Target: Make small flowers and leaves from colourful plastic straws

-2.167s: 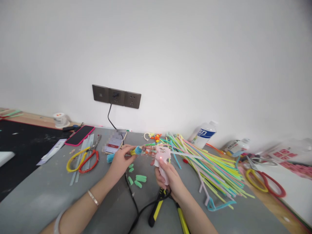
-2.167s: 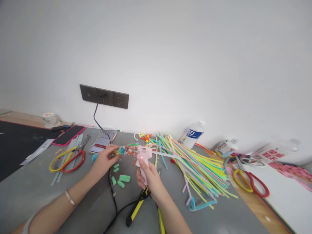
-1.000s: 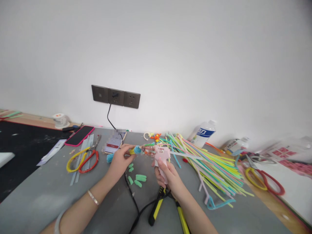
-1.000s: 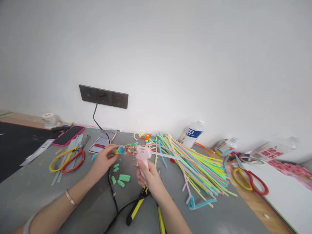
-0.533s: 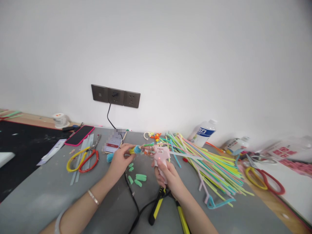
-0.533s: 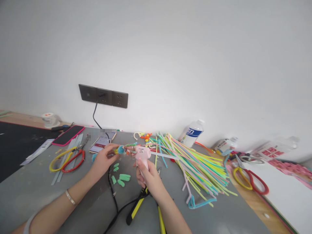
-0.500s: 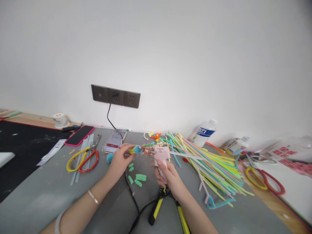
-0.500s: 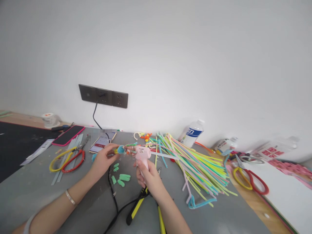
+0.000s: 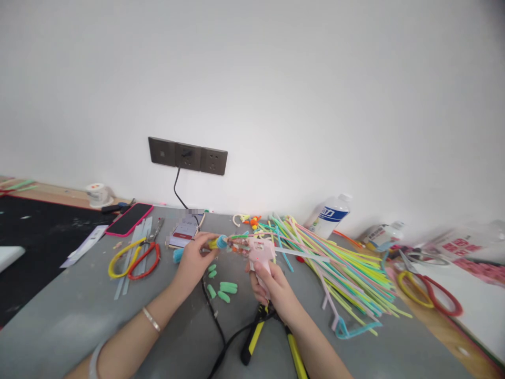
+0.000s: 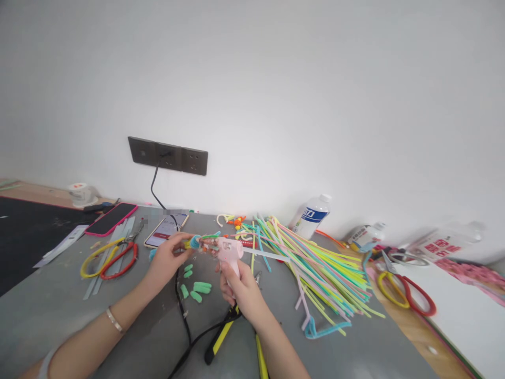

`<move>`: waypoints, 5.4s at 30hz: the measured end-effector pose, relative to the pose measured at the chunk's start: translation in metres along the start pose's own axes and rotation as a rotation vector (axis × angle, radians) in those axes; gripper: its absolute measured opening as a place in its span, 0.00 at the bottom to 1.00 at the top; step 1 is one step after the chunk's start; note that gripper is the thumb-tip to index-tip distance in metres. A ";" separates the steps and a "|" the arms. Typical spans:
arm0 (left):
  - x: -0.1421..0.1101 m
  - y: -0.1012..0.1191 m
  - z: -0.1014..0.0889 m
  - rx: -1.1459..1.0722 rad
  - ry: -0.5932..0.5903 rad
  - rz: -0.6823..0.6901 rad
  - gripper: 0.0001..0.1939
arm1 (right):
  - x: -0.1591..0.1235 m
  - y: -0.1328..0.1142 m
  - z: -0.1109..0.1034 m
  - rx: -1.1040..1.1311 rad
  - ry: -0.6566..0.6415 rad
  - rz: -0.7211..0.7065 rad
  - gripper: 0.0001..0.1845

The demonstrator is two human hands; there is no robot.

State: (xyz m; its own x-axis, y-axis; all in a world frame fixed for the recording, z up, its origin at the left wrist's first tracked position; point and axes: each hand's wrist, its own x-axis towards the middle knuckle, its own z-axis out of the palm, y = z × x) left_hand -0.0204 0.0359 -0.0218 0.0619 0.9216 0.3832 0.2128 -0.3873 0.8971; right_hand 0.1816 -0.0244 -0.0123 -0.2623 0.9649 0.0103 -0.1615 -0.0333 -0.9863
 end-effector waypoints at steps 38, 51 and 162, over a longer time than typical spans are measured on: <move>-0.002 0.012 -0.002 -0.149 0.252 -0.058 0.13 | 0.023 0.008 -0.014 -0.211 0.251 -0.100 0.20; -0.005 0.020 -0.006 -0.270 0.398 0.043 0.11 | 0.051 0.008 0.025 -1.275 0.173 -0.014 0.24; -0.023 0.022 0.020 -0.471 -0.321 -0.196 0.12 | 0.030 -0.004 -0.019 0.472 0.049 0.319 0.12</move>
State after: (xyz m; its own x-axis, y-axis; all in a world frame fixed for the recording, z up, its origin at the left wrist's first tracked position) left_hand 0.0024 0.0067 -0.0152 0.3718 0.9104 0.1814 -0.2008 -0.1119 0.9732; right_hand 0.1922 0.0094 -0.0112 -0.3247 0.8988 -0.2945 -0.4917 -0.4264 -0.7592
